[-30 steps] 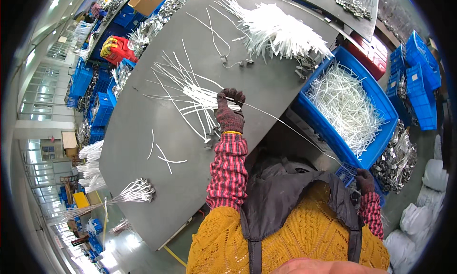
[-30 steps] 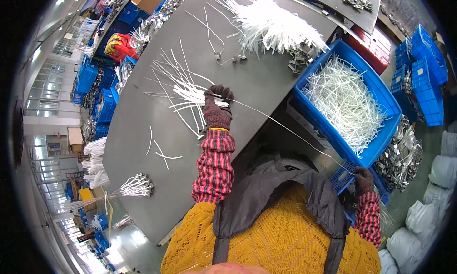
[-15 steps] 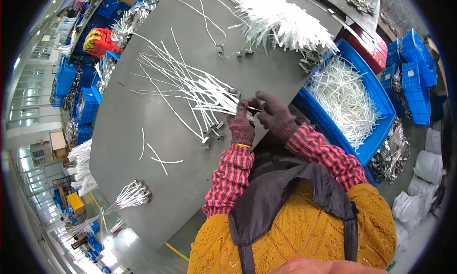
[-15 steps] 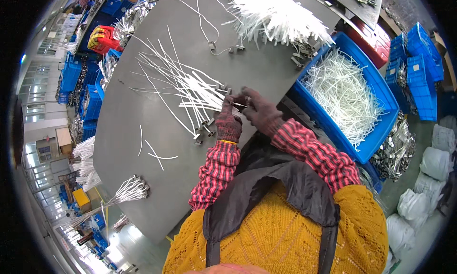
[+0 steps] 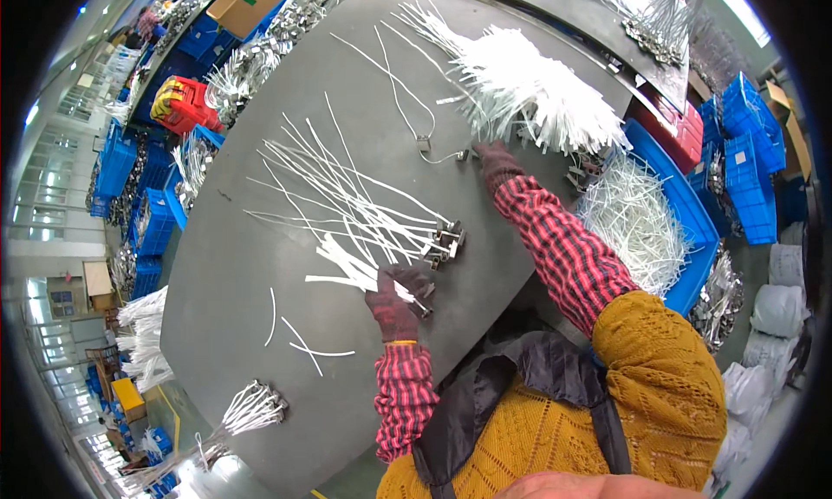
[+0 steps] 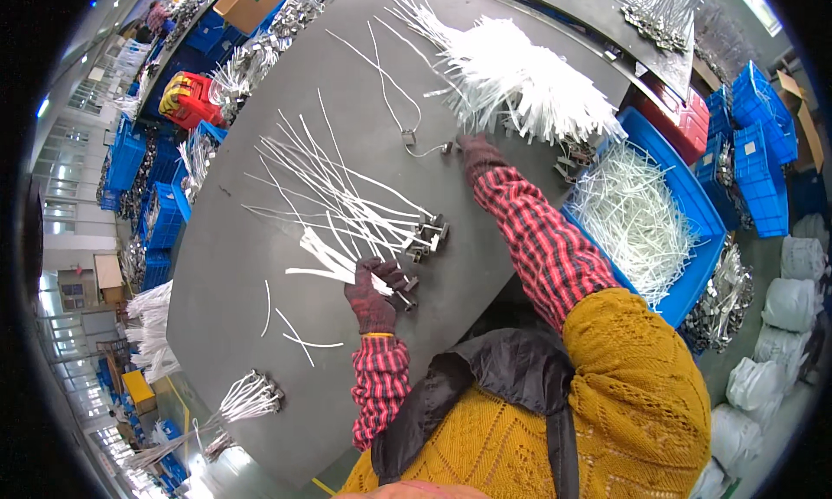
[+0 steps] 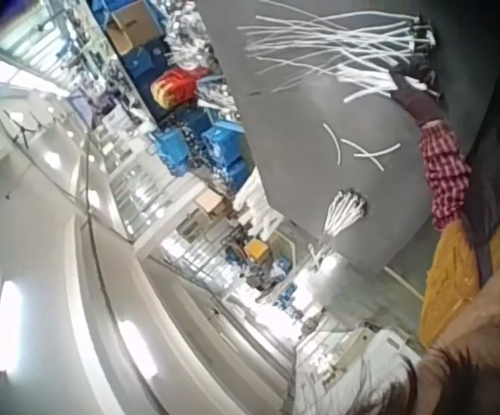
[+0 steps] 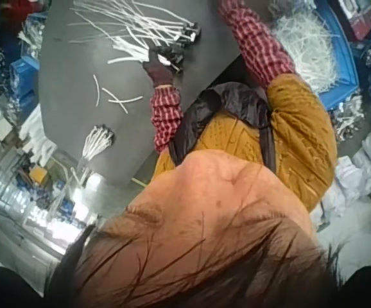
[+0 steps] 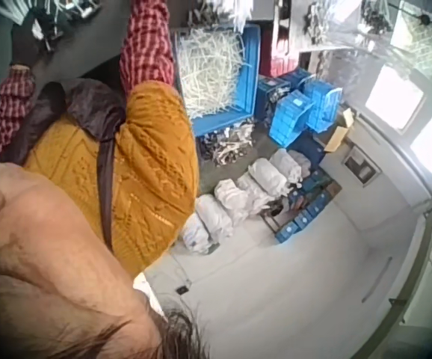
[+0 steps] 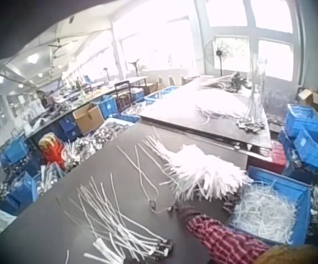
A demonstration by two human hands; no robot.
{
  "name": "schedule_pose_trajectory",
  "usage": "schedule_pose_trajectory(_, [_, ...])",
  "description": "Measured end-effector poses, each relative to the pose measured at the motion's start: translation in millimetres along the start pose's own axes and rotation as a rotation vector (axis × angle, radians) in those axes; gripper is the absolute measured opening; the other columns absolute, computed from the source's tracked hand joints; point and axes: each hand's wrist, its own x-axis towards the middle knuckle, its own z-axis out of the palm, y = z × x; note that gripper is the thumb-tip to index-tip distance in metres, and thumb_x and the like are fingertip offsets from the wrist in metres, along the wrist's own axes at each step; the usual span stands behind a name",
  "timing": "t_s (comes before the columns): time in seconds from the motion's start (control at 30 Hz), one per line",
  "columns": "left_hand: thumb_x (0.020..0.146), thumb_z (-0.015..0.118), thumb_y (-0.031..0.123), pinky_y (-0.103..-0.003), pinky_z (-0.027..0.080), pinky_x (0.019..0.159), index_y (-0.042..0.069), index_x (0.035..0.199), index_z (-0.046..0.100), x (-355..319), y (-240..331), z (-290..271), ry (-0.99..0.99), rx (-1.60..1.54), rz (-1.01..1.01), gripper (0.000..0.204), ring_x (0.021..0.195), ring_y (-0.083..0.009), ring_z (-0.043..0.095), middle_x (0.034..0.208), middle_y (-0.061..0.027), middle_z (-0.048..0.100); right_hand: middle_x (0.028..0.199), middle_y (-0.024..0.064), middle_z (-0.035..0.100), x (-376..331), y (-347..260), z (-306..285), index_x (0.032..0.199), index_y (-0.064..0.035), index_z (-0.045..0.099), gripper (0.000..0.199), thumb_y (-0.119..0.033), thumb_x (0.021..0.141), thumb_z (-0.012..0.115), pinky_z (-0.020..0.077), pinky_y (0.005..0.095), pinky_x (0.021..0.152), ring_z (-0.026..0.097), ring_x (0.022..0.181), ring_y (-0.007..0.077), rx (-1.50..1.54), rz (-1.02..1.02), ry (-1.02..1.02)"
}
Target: Bundling and organizing electrical wire components at a manual assembly station.
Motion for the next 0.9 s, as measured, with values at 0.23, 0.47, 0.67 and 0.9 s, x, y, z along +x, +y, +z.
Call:
schedule_pose_trajectory(0.23, [0.098, 0.063, 0.025, -0.043, 0.059, 0.081, -0.002, 0.118, 0.06, -16, 20, 23, -0.225, -0.262, -0.077, 0.034, 0.092, -0.0292, 0.07, 0.105, -0.0173, 0.069, 0.111, 0.0141, 0.067, -122, -32, -64, 0.118, -0.0155, 0.064, 0.027, -0.012, 0.093, 0.054, 0.0564, 0.043, 0.079, 0.067, 0.099, 0.0342, 0.243, -0.388, 0.132])
schedule_pose_trajectory(0.47, [0.094, 0.058, 0.022, -0.034, 0.056, 0.06, -0.001, 0.09, 0.064, -38, -3, 147, -0.198, 0.008, 0.054, 0.024, 0.071, -0.0218, 0.069, 0.081, -0.011, 0.068, 0.101, 0.0103, 0.067, -193, -3, -67, 0.114, -0.0147, 0.066, 0.025, -0.025, 0.091, 0.064, 0.0539, 0.039, 0.078, 0.067, 0.093, 0.0291, 0.866, -0.341, -0.616])
schedule_pose_trajectory(0.67, [0.095, 0.053, 0.029, -0.029, 0.037, 0.042, 0.012, 0.083, 0.061, -15, -51, 179, 0.244, -0.092, -0.091, 0.022, 0.046, -0.0135, 0.044, 0.062, 0.0025, 0.05, 0.108, 0.0111, 0.07, -294, 51, -101, 0.112, -0.0052, 0.069, 0.028, -0.023, 0.091, 0.064, 0.0518, 0.0324, 0.091, 0.066, 0.103, 0.0216, 0.824, -0.306, -0.427])
schedule_pose_trajectory(0.9, [0.102, 0.054, 0.034, -0.033, 0.047, 0.051, 0.01, 0.097, 0.063, -20, -122, 170, -0.285, -0.374, -0.085, 0.027, 0.056, -0.0199, 0.058, 0.072, -0.0032, 0.061, 0.092, 0.0065, 0.07, -413, 224, -132, 0.11, -0.0044, 0.07, 0.03, -0.013, 0.083, 0.062, 0.0541, 0.0321, 0.078, 0.066, 0.084, 0.0154, 0.748, 0.526, -0.256])
